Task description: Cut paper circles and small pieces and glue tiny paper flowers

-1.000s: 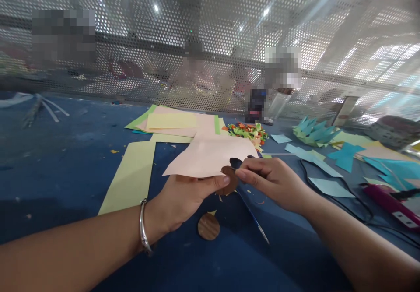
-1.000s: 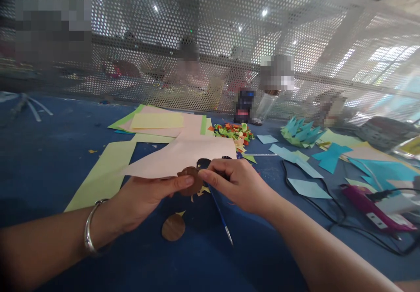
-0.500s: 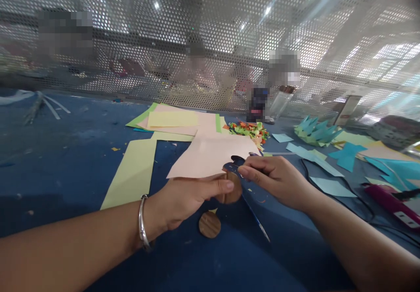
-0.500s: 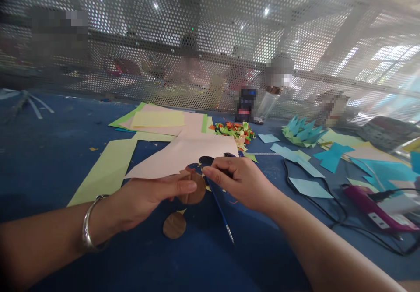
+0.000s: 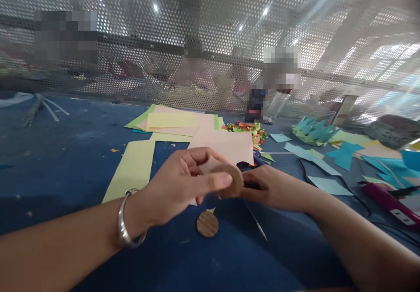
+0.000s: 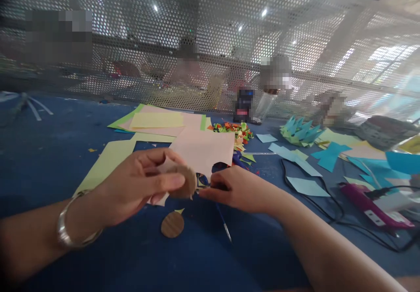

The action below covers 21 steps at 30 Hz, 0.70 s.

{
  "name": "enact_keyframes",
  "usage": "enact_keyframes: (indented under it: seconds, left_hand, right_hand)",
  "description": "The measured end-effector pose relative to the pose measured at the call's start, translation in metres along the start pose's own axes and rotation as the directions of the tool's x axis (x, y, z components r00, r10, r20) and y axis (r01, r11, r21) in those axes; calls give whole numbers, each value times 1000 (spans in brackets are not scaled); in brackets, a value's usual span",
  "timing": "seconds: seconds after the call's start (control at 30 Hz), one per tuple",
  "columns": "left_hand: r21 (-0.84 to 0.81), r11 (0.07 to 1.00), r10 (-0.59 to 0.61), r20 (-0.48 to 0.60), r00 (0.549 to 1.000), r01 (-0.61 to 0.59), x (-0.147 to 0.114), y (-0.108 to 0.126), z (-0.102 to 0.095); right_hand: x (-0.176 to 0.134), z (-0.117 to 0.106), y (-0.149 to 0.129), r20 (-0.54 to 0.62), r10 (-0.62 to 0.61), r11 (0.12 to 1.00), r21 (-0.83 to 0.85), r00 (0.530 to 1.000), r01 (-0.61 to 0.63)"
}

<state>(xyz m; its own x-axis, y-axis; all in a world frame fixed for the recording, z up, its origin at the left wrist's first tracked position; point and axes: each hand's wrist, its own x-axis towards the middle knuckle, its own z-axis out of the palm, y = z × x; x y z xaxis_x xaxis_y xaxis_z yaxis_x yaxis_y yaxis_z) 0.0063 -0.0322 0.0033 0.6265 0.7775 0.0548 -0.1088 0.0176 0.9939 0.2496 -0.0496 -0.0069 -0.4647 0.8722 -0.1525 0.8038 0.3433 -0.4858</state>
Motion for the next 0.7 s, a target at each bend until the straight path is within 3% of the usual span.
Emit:
enact_keyframes:
  seconds: [0.07,0.17,0.33,0.47,0.6,0.7]
  left_hand:
    - [96,993,81,-145,986,-67,12,-8,-8]
    - [150,985,116,-207,971,-85,21,-16,-15]
    - [124,992,25,-172,985,-3,19,-21,-10]
    - [16,1000,-20,-111,994,22,17,-20,-2]
    - [-61,998,27,-11,1000,-28,16,-18,2]
    - [-107,993,47,-6,999,-47,16,-17,3]
  right_hand:
    - [-1,-4,1,-21,48,998,51,999,-46]
    - [0,-7,3,-126,74,985,167,989,-52]
    - [3,-1,-3,-357,77,924,377,931,68]
    - [6,9,-14,-385,25,878,450,922,164]
    - [9,15,-21,-410,31,835,511,912,202]
    - [11,17,-23,-423,41,810,544,905,218]
